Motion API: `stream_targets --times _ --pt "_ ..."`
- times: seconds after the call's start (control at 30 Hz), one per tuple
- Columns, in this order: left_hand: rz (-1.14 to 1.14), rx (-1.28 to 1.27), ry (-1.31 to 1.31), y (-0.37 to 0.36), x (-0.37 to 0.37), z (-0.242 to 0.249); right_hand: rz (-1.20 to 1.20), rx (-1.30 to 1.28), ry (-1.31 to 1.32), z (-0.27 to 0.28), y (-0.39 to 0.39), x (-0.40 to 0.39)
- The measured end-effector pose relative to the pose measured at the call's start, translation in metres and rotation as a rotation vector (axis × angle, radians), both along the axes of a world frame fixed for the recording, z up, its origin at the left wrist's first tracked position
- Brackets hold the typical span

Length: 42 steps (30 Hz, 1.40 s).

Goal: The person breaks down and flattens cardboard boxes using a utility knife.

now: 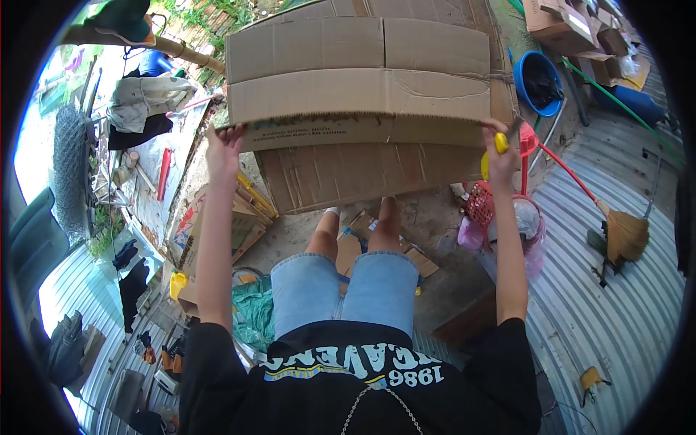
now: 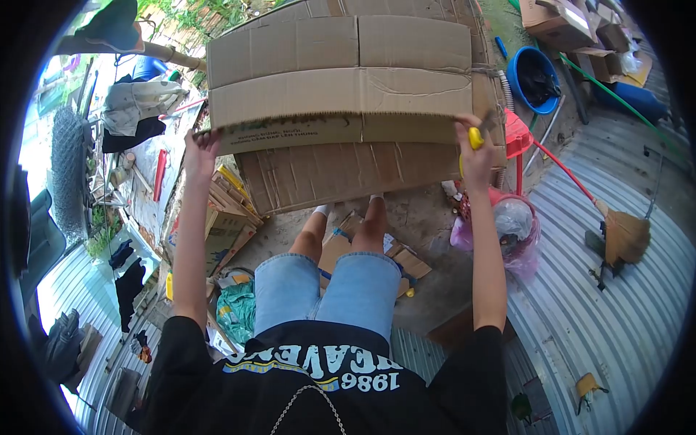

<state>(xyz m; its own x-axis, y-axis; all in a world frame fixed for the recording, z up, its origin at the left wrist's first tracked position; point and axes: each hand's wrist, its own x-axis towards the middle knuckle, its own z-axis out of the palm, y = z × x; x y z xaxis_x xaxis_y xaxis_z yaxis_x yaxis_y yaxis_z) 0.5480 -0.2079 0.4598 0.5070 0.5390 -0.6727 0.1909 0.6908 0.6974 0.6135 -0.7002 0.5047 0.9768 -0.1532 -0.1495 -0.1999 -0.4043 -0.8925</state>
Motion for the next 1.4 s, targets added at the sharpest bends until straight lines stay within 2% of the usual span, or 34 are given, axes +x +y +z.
stream_targets --times 0.03,0.07,0.1,0.17,0.2,0.27,0.3,0.43,0.53,0.67,0.83,0.87,0.93,0.97,1.0,1.03,1.1,1.17,1.23,1.3,1.4 --pt "-0.067 0.214 -0.015 -0.020 0.013 0.004 0.186 -0.225 -0.213 -0.007 0.004 0.013" --pt "-0.275 0.602 0.002 -0.039 0.020 0.003 0.373 -0.453 -0.425 -0.012 0.006 0.021" --pt "-0.631 1.066 0.109 -0.055 0.025 0.009 0.372 -0.453 -0.428 -0.015 0.008 0.023" --pt "-1.260 1.877 0.090 -0.093 0.028 0.027 0.448 -0.413 -0.173 -0.028 0.015 0.024" --pt "-1.261 1.877 0.093 -0.105 0.027 0.025 0.450 -0.411 -0.172 -0.038 0.016 0.022" --pt "-1.567 1.921 0.331 -0.124 0.022 0.009 0.670 -0.785 -0.246 -0.063 0.013 0.018" --pt "-1.612 1.922 0.331 -0.120 0.024 -0.003 0.726 -0.865 -0.192 -0.067 0.015 0.015" --pt "-1.696 1.891 0.369 -0.114 0.040 -0.030 0.838 -0.947 -0.023 -0.074 0.022 0.031" --pt "-1.835 1.880 0.424 -0.111 0.051 -0.041 0.918 -0.862 0.116 -0.084 0.022 0.050" --pt "-1.952 1.805 0.469 -0.107 0.060 -0.050 1.003 -0.866 0.115 -0.097 0.019 0.066" --pt "-1.965 1.790 0.573 -0.120 0.059 -0.032 1.068 -0.920 -0.098 -0.102 0.012 0.072" --pt "-1.942 1.829 0.527 -0.124 0.055 -0.020 1.066 -0.924 -0.127 -0.096 0.009 0.078" --pt "-1.892 1.894 0.502 -0.116 0.069 -0.004 0.909 -0.690 -0.169 -0.070 0.016 0.090" --pt "-1.839 1.901 0.313 -0.110 0.075 -0.001 0.814 -0.633 -0.172 -0.054 0.020 0.099" --pt "-1.786 1.890 0.123 -0.107 0.080 0.001 0.818 -0.628 -0.168 -0.041 0.026 0.110" --pt "-1.806 1.859 0.171 -0.105 0.091 0.008 0.811 -0.644 -0.166 -0.035 0.031 0.121" --pt "-1.885 1.602 0.092 -0.095 0.101 0.016 0.820 -0.661 -0.140 -0.016 0.027 0.121" --pt "-1.941 1.528 0.029 -0.088 0.099 0.042 1.179 -0.786 0.125 0.010 0.027 0.130" --pt "-1.868 1.393 -0.064 -0.094 0.077 0.095 1.223 -0.674 0.029 0.049 0.013 0.117" --pt "-1.952 1.271 0.013 -0.098 0.062 0.170 1.252 -0.713 0.029 0.122 0.002 0.114" --pt "-1.879 0.947 0.001 -0.093 0.064 0.280 1.303 -0.405 0.146 0.217 -0.017 0.137"
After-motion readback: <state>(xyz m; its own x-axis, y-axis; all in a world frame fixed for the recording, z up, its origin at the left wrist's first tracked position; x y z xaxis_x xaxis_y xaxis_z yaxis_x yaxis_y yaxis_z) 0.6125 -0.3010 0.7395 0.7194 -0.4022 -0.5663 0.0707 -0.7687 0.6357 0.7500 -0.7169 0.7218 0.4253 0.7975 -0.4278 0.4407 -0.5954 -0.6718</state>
